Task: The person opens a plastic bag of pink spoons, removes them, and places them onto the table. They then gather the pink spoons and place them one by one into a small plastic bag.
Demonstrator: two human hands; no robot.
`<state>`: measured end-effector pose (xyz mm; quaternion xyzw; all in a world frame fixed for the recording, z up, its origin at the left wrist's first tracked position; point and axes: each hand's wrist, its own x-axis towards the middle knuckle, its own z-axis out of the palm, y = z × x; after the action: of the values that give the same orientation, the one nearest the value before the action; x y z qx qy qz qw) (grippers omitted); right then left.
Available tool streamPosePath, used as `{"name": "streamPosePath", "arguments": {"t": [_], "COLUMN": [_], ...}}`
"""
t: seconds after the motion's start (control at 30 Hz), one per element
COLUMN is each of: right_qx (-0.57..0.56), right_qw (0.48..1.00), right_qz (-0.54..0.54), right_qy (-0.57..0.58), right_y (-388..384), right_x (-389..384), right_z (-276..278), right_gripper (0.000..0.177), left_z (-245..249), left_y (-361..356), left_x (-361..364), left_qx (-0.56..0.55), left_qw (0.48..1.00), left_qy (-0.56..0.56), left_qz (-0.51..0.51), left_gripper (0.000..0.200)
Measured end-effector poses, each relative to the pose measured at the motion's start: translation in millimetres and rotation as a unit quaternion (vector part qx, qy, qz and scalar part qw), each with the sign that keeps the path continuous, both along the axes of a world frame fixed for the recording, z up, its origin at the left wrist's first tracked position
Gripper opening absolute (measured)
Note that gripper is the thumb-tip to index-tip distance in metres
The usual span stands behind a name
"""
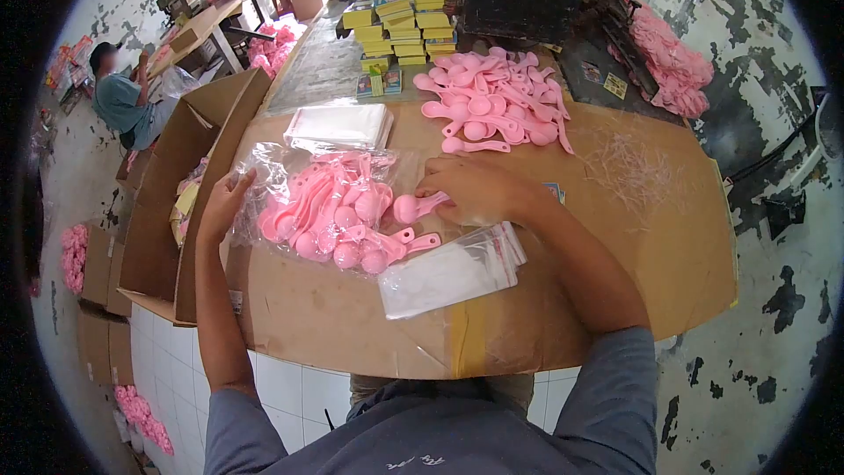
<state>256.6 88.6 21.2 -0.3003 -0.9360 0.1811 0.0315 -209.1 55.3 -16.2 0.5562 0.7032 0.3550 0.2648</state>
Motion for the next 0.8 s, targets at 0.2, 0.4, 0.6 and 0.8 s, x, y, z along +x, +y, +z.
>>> {"name": "streamPosePath", "arguments": {"t": [0.2,0.4,0.6,0.8], "right_qx": [0.003,-0.014,0.05,-0.016], "right_qw": [1.0,1.0,0.996,0.987], "right_qz": [0.004,-0.009,-0.023,-0.127], "right_qy": [0.022,0.006,0.076,0.093], "right_y": [-3,1,4,23], "right_x": [2,-1,3,44], "right_z": [1,3,1,42], "right_gripper": [0.038,0.025,0.024,0.03], "left_z": [1,1,2,4], "left_y": [-1,-1,-1,-3], "left_x": [2,2,6,3], "left_qx": [0.015,0.012,0.018,0.01], "left_qw": [1.0,1.0,0.999,1.0], "left_qy": [0.0,-0.019,-0.029,0.01], "left_qz": [-0.004,-0.01,-0.005,-0.004], "left_gripper": [0.053,0.051,0.052,0.054]}}
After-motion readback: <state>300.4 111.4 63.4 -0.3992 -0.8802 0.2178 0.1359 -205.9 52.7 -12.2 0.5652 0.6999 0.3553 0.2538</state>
